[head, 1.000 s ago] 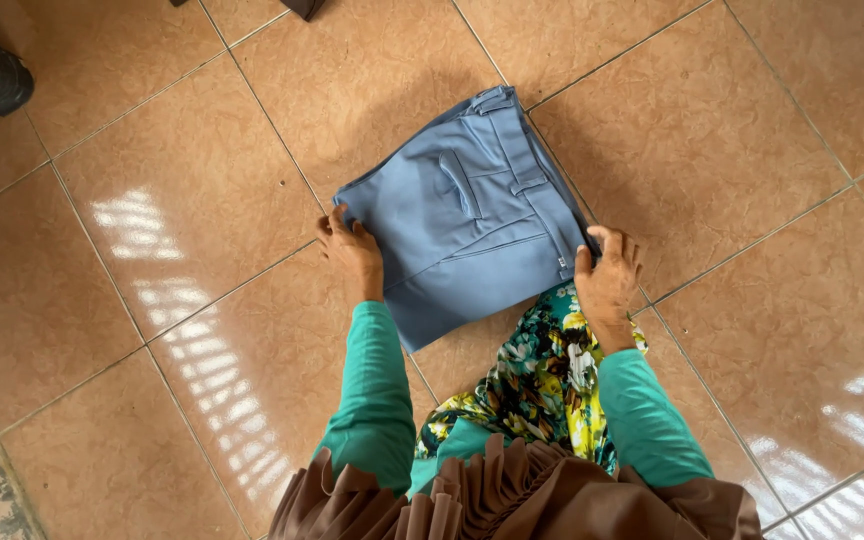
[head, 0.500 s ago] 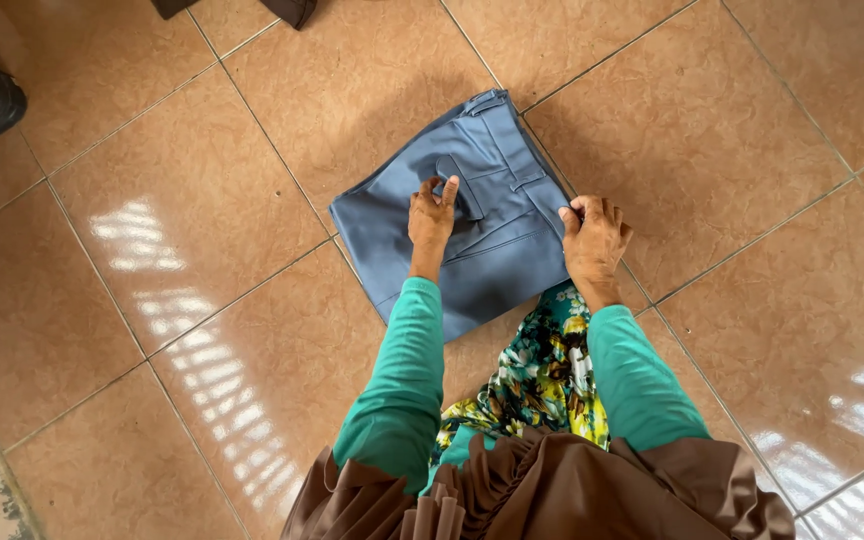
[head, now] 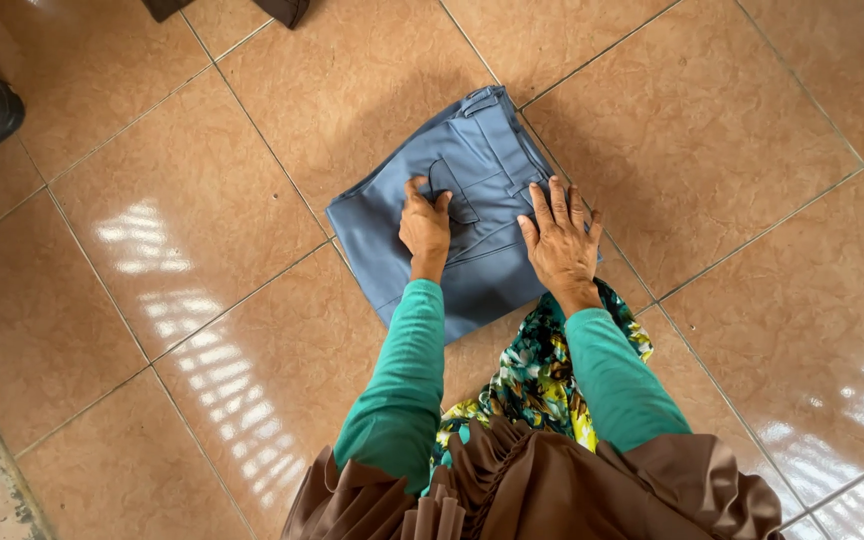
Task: The person sits on a tiled floor and folds several pairs of gray trousers by hand. They smooth the fabric, fold the legs together, and then fold the trousers into compact rectangles, stacking them neatly to the side.
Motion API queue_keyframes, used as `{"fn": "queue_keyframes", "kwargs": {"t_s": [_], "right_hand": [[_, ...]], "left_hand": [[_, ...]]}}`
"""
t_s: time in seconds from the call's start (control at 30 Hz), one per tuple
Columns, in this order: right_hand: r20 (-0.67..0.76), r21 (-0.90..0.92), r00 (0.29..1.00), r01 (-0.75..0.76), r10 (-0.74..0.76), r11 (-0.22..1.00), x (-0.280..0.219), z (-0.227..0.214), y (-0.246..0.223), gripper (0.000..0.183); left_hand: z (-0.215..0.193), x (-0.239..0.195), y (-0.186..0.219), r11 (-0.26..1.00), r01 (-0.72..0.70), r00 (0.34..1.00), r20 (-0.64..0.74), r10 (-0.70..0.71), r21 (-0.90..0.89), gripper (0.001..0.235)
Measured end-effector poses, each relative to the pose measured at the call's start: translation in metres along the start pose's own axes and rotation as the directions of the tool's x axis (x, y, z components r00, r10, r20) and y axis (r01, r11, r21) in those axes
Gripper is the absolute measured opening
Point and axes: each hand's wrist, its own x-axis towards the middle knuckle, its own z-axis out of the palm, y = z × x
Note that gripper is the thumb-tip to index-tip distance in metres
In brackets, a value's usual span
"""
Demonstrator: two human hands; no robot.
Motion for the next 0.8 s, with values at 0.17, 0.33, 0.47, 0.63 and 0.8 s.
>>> {"fn": "queue_keyframes", "kwargs": {"t_s": [0.17,0.33,0.47,0.63,0.8], "right_hand": [[0.127,0.009,0.992,-0.029,0.027,1.0,0.001,-0.001,0.003,0.055],[0.078,0.015,0.997,-0.029,0.028,0.999,-0.001,0.005,0.004,0.055],[0.029,-0.007,0.999,-0.023,0.024,1.0,-0.003,0.013,0.002,0.055],[-0.117,-0.086,0.993,-0.021,0.011,0.996,-0.005,0.02,0.0,0.054],[-0.109,-0.051,0.993,-0.052,0.046,0.997,-0.002,0.027,0.009,0.057]], "left_hand": [[0.002,-0.02,0.014,0.772,-0.409,0.848,-0.109,0.518,0.486,0.059],[0.004,-0.07,0.023,0.674,-0.571,0.78,0.055,0.623,0.47,0.051],[0.01,-0.071,0.011,0.689,-0.507,0.847,0.15,0.51,0.518,0.06],[0.014,-0.068,0.008,0.654,-0.503,0.849,0.181,0.497,0.566,0.061],[0.021,-0.07,0.014,0.624,-0.523,0.811,0.113,0.574,0.581,0.06]]}}
